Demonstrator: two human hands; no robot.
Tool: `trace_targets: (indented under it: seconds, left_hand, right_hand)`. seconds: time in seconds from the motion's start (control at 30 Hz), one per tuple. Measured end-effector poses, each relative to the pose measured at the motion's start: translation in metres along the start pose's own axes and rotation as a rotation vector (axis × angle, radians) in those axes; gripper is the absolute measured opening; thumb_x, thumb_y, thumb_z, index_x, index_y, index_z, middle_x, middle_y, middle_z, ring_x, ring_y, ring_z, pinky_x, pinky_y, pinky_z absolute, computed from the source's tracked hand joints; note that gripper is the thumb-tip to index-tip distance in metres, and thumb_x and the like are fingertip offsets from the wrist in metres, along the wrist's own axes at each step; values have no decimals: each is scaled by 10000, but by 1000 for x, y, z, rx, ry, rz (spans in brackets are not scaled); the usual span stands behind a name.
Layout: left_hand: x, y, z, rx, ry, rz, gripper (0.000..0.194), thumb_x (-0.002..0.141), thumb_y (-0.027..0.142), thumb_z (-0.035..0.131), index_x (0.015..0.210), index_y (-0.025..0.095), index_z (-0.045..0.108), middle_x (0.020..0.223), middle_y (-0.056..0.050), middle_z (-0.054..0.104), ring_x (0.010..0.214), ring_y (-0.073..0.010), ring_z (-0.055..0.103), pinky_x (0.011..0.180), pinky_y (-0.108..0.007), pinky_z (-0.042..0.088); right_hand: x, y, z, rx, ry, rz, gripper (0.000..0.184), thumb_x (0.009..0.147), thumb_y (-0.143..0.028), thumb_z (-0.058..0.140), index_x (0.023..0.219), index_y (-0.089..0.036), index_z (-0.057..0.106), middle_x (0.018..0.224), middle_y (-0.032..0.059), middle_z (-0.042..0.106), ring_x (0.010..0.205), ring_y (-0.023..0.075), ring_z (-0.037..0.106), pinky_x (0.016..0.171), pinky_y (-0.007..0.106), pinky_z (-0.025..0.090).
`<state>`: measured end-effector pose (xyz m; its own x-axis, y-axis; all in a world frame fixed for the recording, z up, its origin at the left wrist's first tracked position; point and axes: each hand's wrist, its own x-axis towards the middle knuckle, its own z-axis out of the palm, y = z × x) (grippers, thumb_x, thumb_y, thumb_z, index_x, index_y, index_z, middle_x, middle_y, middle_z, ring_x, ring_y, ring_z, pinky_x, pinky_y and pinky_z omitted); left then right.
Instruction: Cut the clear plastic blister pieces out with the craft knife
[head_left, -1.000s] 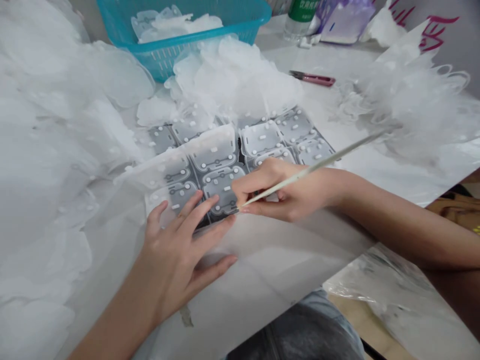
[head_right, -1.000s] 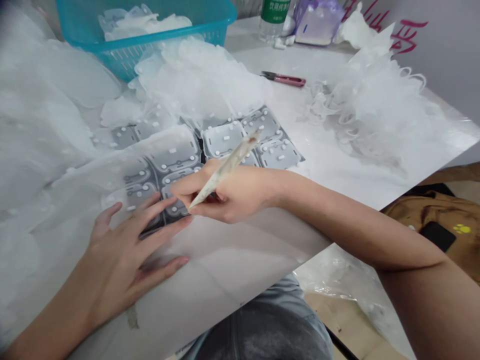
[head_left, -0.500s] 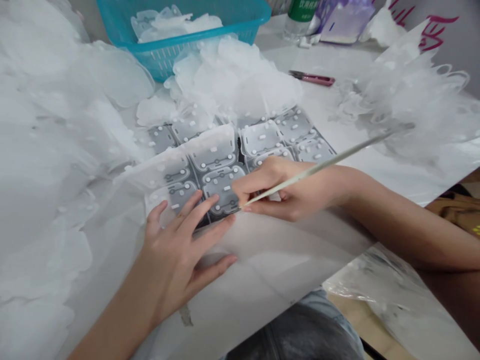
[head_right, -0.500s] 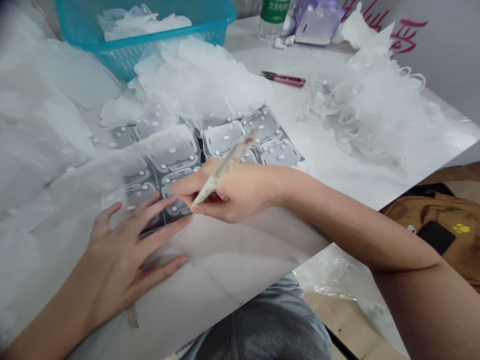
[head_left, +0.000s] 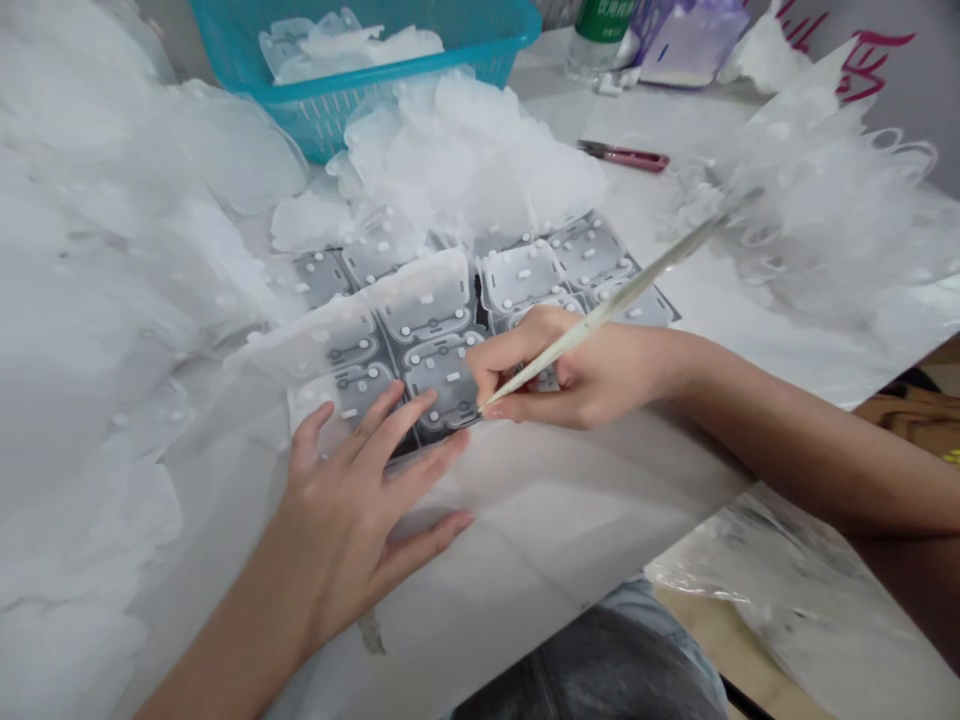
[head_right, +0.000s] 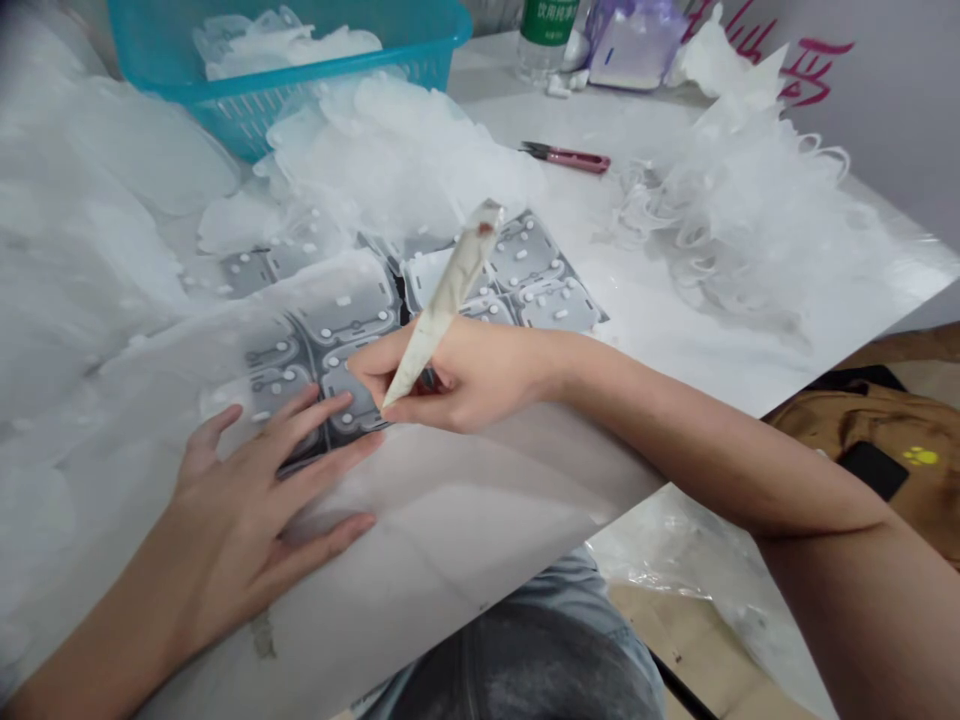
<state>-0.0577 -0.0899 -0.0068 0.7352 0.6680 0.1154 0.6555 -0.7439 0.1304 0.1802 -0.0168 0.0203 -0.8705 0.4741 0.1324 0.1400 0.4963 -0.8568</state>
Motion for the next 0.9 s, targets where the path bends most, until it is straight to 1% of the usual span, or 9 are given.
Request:
trace_targets:
  seconds: [0.1,0.2,0.33,0.43,0.57,0.63,0.77,0.9]
  left_hand:
    - [0,0,0,2,3,-9,362,911,394,501,1243,267,567,1385,-119,500,1306,-347,437,1063,-598,215]
    - [-1,-1,0,3,0,1,390,902,452,492,1238,270,572,1389,-122,498,1306,-351,436,1064,-607,214]
    - [-1,0,0,20,0,-3,362,907,429,498,1231,279,562,1392,-124,496,1316,-330,428,1060,-604,223]
    - [0,1,-1,13,-8,-8,347,911,418,499,1224,281,557,1394,-122,494,1319,-323,426,1059,-604,226]
    - [0,1,-3,20,-40,-17,336,916,386,496,1230,273,546,1387,-125,496,1330,-324,410,1055,-609,234]
    - [0,1,-2,20,-29,-12,355,914,402,494,1241,274,542,1382,-130,498,1328,-333,411,1052,-614,236]
    - [-1,1,0,7,-3,-3,380,919,419,472,1267,277,532,1401,-135,476,1320,-350,415,1038,-628,244]
    - [-1,-1,1,9,-4,5,383,922,421,466,1271,276,528,1409,-127,468,1324,-354,410,1042,-635,234]
  right_hand:
    - [1,1,3,43,22,-6,220,851,-47,497,682,-154,406,622,-60,379,553,44,334,520,172,288]
    - [2,3,8,63,49,-21,225,847,-42,498,675,-154,406,620,-58,390,554,44,334,521,170,293]
    - [2,6,14,70,99,-63,213,858,-58,498,682,-149,418,644,-48,414,552,43,331,512,170,288]
    - [2,8,16,57,110,-63,204,870,-73,489,695,-153,422,659,-42,429,555,47,331,516,174,292]
    - [4,5,17,-8,86,-45,204,888,-95,457,702,-165,411,642,-44,403,555,58,327,544,191,301]
    - [4,1,18,-68,68,-43,199,890,-92,438,711,-173,405,632,-45,377,552,69,307,554,210,292]
    - [3,-7,17,-161,14,-48,218,857,-33,406,714,-192,366,616,-45,338,563,91,276,562,240,263]
    - [3,-13,12,-160,-26,-30,243,813,14,412,688,-188,363,605,-46,353,547,80,290,549,230,261]
